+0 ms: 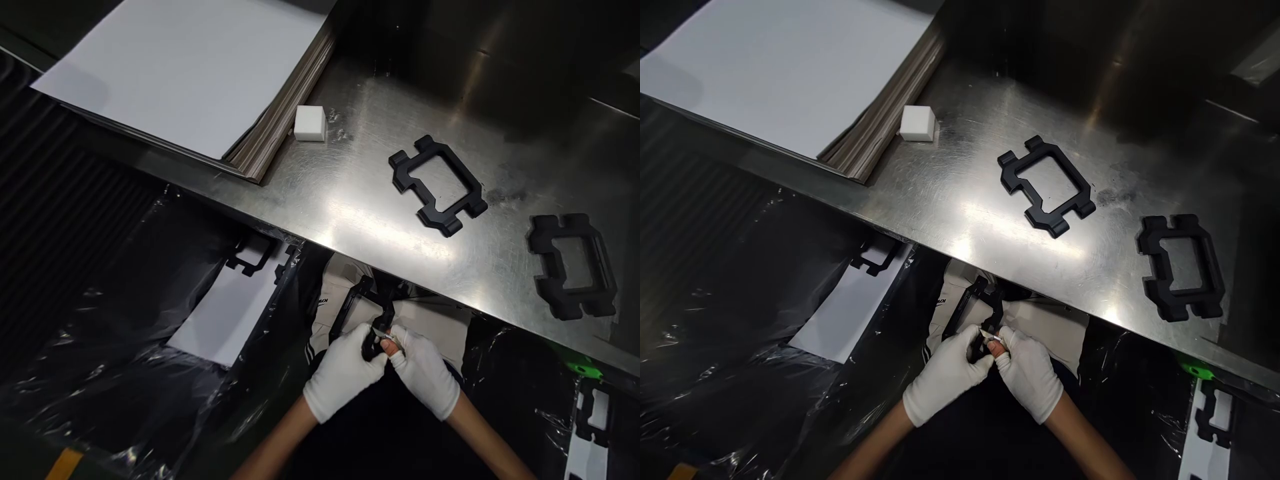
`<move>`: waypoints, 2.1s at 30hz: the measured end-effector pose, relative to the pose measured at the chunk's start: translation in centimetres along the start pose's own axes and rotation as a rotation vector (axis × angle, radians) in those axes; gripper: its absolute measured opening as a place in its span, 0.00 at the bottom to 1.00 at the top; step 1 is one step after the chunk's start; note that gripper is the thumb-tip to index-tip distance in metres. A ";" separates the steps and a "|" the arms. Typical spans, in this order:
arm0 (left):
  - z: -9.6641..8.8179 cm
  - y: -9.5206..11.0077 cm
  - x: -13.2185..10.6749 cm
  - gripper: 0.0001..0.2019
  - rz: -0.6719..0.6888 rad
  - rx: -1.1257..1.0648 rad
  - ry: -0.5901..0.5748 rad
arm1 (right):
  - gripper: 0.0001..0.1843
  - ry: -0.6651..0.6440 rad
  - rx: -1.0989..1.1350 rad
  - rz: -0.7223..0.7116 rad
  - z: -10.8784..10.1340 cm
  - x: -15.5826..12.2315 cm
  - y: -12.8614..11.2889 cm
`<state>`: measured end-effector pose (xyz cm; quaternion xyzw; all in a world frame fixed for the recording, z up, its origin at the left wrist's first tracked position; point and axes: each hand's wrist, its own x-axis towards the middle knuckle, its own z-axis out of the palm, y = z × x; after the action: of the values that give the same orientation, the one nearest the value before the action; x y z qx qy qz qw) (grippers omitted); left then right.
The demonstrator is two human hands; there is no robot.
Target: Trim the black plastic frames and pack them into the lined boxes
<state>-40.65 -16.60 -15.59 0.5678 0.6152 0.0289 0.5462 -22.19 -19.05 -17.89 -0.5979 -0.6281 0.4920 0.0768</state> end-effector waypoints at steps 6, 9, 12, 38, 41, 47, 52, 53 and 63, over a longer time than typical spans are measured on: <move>0.1 -0.1 0.0 0.05 -0.012 0.004 -0.007 | 0.21 0.002 -0.006 -0.009 -0.1 0.0 -0.1; 0.1 -0.1 0.0 0.05 -0.010 0.005 -0.006 | 0.20 0.000 -0.010 -0.014 -0.1 0.0 -0.1; 0.1 -0.2 0.1 0.05 -0.001 0.003 0.001 | 0.21 -0.005 -0.021 -0.012 0.0 0.1 0.0; 0.2 -0.6 0.3 0.04 -0.008 -0.025 -0.031 | 0.17 -0.032 -0.041 0.015 -0.5 0.4 -0.7; 0.1 -0.4 0.4 0.04 -0.002 -0.018 -0.027 | 0.15 -0.037 -0.068 0.022 -0.6 0.5 -0.7; -0.1 -0.2 0.5 0.04 -0.021 -0.008 -0.042 | 0.14 -0.047 -0.102 0.028 -0.8 0.7 -0.9; 0.0 -0.4 0.6 0.05 -0.019 -0.012 -0.045 | 0.14 -0.055 -0.133 0.023 -0.9 0.9 -1.0; 0.0 -0.4 0.6 0.05 -0.017 -0.010 -0.045 | 0.13 -0.053 -0.137 0.020 -0.9 0.9 -0.9; -0.2 0.2 0.6 0.04 -0.026 -0.009 -0.044 | 0.16 -0.031 -0.122 -0.013 -0.6 0.9 -0.2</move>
<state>-40.51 -15.97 -15.81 0.5577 0.6101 0.0120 0.5627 -22.19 -18.00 -17.87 -0.5896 -0.6618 0.4617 0.0335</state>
